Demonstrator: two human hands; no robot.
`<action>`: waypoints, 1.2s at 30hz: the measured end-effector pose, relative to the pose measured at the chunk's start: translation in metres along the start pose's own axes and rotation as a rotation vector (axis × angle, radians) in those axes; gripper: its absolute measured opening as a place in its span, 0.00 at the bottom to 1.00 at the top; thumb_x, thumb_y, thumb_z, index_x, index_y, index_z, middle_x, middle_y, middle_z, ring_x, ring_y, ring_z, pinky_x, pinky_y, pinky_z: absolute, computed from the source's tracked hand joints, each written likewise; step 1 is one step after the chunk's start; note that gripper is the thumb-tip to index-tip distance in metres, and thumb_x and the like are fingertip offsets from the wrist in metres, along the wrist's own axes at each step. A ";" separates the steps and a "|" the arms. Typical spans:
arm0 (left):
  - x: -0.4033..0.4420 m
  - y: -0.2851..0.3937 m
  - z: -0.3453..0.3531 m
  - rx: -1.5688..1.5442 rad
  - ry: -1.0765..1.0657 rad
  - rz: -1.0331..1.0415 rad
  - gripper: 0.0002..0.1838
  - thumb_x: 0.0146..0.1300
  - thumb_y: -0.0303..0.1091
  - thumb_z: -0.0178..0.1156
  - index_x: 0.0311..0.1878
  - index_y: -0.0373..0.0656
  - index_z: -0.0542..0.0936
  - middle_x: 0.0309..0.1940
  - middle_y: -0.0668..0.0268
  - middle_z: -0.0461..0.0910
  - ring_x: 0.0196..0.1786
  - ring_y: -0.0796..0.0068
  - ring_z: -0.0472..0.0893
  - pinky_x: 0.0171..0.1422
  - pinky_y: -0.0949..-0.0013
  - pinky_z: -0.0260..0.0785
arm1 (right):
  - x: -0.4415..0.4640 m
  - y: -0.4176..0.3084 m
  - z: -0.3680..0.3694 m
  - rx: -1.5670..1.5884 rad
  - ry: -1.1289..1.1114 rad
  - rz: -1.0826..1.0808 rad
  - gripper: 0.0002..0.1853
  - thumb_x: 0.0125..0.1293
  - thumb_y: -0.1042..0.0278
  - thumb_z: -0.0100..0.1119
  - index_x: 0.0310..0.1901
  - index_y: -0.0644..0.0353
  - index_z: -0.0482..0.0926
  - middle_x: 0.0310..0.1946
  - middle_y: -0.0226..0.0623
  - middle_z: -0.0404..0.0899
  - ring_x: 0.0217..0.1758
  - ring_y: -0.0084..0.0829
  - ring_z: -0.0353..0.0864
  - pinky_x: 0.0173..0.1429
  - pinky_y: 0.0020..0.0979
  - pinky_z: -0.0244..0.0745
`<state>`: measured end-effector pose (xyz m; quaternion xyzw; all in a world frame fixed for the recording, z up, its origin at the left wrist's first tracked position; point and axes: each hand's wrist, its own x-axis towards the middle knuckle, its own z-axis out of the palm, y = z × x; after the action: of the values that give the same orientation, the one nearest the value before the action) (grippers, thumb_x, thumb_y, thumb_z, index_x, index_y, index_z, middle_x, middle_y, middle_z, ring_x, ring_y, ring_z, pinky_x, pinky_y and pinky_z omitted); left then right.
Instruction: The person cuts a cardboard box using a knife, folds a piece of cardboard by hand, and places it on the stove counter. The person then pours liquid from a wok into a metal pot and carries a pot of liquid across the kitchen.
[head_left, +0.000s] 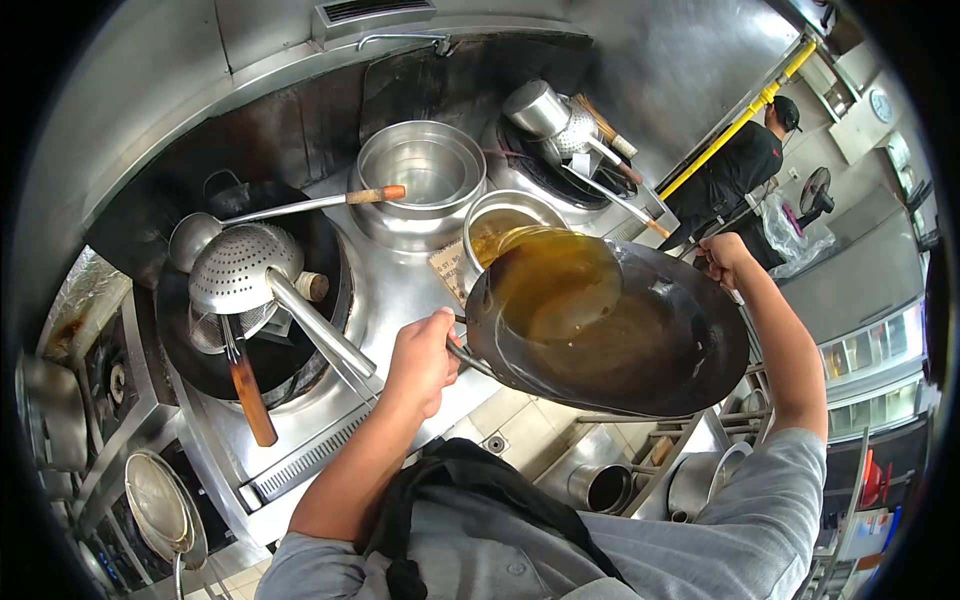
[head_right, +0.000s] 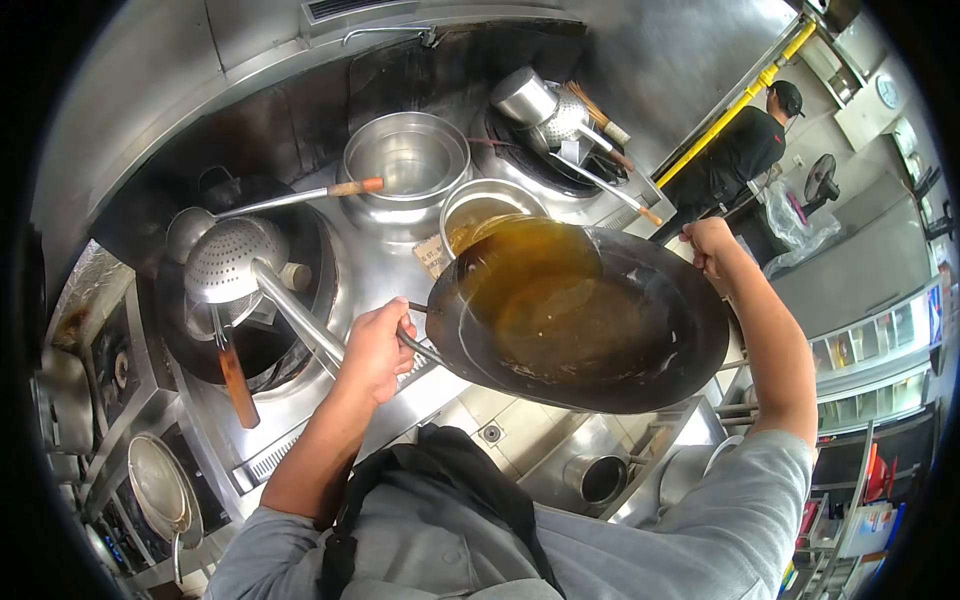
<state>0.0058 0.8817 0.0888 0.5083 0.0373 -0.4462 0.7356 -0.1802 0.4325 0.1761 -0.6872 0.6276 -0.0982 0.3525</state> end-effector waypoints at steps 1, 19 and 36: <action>0.004 -0.002 -0.004 -0.005 -0.018 -0.011 0.15 0.70 0.41 0.51 0.27 0.45 0.68 0.18 0.70 0.65 0.12 0.84 0.53 0.15 0.75 0.44 | -0.003 -0.006 -0.001 -0.024 -0.003 0.017 0.13 0.68 0.65 0.53 0.28 0.64 0.77 0.12 0.28 0.60 0.07 0.27 0.57 0.13 0.32 0.48; 0.024 -0.007 0.006 -0.226 -0.079 -0.180 0.12 0.68 0.42 0.51 0.32 0.46 0.69 0.18 0.74 0.62 0.13 0.84 0.54 0.17 0.73 0.47 | 0.023 -0.129 -0.021 -0.786 -0.048 0.052 0.12 0.67 0.62 0.50 0.31 0.56 0.81 0.11 0.35 0.63 0.13 0.31 0.61 0.20 0.35 0.51; 0.066 -0.007 -0.049 0.517 -0.037 0.493 0.20 0.69 0.44 0.49 0.28 0.38 0.75 0.20 0.65 0.73 0.25 0.68 0.73 0.33 0.63 0.64 | -0.018 0.043 0.016 0.245 -0.007 0.122 0.03 0.68 0.69 0.53 0.37 0.53 0.76 0.30 0.31 0.75 0.24 0.31 0.73 0.20 0.41 0.66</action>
<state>0.0600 0.8784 0.0263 0.6632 -0.2142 -0.2592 0.6687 -0.2080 0.4563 0.1436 -0.5997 0.6504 -0.1503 0.4413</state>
